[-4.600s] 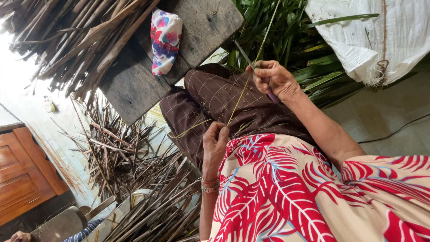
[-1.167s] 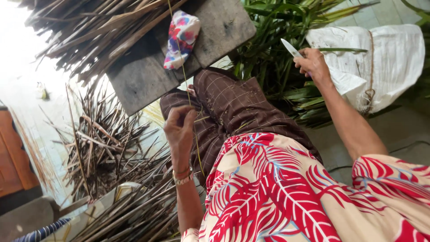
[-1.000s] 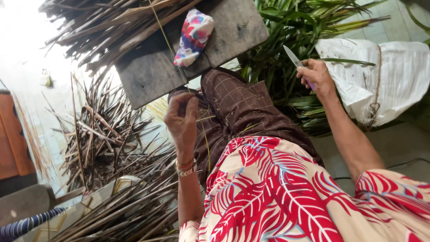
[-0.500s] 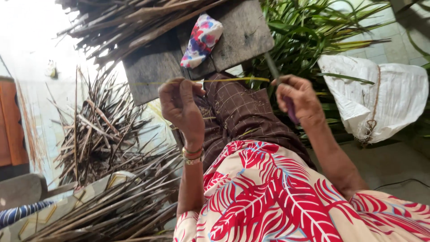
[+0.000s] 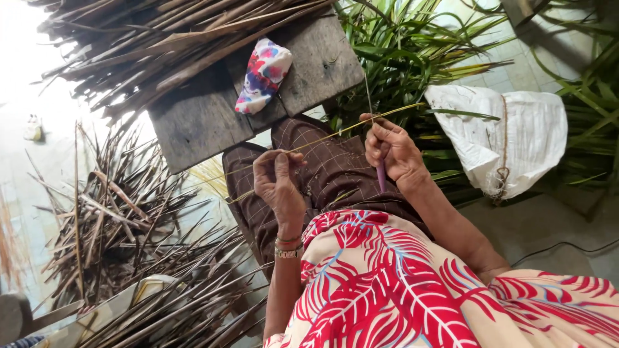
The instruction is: Stripping the leafy part from palm midribs using a small knife
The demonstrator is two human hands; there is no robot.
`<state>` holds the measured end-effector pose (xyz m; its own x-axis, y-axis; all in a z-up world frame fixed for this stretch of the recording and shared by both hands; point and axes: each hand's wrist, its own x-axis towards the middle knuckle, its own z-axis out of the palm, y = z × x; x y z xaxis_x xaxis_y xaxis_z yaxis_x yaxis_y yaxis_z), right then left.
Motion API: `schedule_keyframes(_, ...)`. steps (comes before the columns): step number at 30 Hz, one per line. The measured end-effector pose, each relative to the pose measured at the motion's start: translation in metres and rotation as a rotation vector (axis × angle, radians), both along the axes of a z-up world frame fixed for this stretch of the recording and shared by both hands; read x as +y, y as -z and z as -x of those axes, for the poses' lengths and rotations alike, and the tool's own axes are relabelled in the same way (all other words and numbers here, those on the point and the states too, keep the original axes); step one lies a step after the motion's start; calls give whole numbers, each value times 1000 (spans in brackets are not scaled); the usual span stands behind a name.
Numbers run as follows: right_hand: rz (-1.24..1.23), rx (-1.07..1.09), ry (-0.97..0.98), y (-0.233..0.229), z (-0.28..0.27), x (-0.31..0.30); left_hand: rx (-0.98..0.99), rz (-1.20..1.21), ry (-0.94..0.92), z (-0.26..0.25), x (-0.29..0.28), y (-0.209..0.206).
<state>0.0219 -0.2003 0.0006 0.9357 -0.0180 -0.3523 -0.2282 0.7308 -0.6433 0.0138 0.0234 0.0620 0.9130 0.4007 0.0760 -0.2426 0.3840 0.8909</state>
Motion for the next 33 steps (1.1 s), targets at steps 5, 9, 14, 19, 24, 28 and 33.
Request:
schedule_keyframes(5, 61, -10, 2, -2, 4, -1, 127, 66, 90, 16, 11, 15)
schedule_keyframes(9, 132, 56, 19, 6, 5, 2, 315, -221, 547, 47, 4, 6)
schedule_keyframes(14, 181, 87, 14, 8, 5, 5, -229, -823, 445, 50, -28, -19)
schedule_keyframes(19, 255, 36, 26, 9, 12, 7, -176, -1364, 305, 5, -44, 12)
schedule_keyframes(24, 333, -15, 53, 10, 15, 1, 30, -829, 531, 1, -54, 44)
schedule_keyframes(28, 328, -38, 41, 7, 23, 0, 63, -828, 557, 3, -49, 33)
schedule_keyframes(33, 281, -142, -54, 15, 24, -6, 130, -812, 622, 4, -43, 31)
